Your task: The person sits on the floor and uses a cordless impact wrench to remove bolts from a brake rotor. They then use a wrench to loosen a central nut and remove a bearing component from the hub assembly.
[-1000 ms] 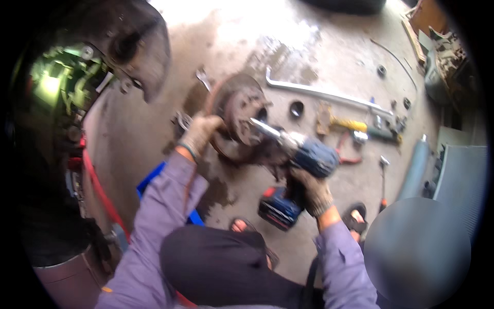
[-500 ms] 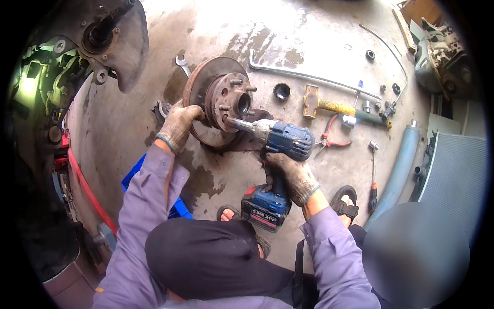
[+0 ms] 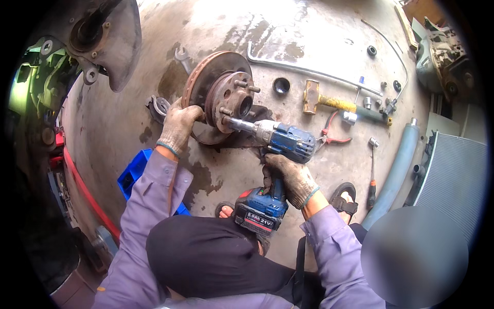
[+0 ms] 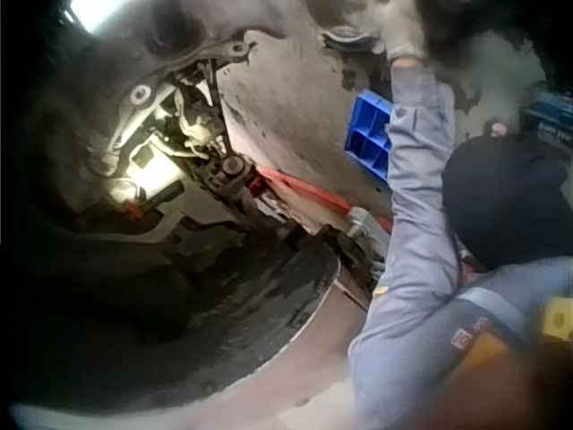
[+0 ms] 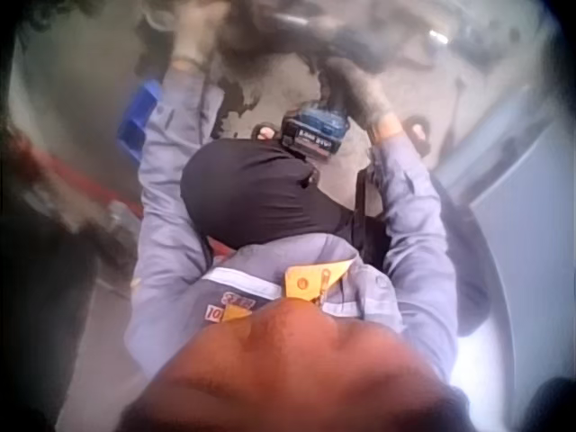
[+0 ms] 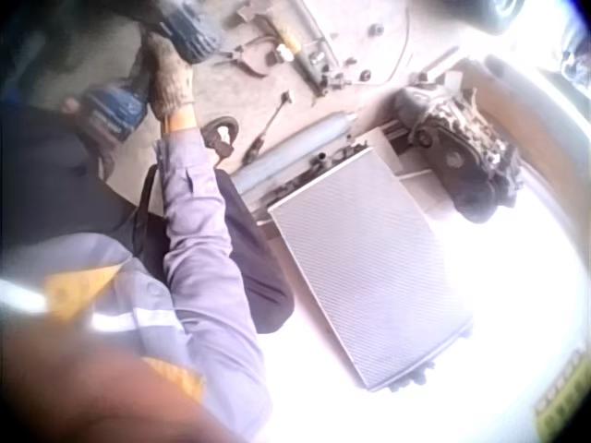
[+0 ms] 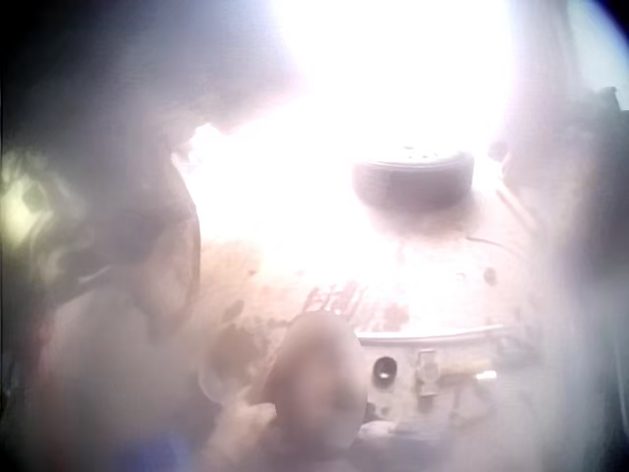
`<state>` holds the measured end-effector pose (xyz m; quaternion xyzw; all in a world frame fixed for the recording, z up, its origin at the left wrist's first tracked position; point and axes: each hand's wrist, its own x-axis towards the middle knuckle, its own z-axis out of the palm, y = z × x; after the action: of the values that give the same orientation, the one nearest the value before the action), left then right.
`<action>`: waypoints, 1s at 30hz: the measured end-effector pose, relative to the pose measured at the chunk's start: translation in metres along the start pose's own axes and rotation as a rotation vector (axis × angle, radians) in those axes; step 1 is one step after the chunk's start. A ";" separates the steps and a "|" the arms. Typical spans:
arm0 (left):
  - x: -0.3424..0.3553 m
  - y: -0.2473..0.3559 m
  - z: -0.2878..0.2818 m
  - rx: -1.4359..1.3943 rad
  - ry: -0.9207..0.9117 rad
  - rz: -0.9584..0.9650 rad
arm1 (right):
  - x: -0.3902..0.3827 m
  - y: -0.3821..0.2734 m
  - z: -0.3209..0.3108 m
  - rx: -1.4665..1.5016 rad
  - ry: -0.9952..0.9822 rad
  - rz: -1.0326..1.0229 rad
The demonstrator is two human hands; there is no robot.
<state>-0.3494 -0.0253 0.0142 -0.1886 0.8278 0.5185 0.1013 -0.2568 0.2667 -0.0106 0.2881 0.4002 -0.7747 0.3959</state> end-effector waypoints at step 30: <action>-0.020 0.001 -0.002 0.024 -0.177 0.110 | 0.022 0.043 -0.027 -0.093 -0.008 -0.204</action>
<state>-0.3311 -0.0227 0.0230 -0.0952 0.8309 0.5280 0.1479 -0.2284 0.2657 -0.0580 0.2240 0.4612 -0.7927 0.3297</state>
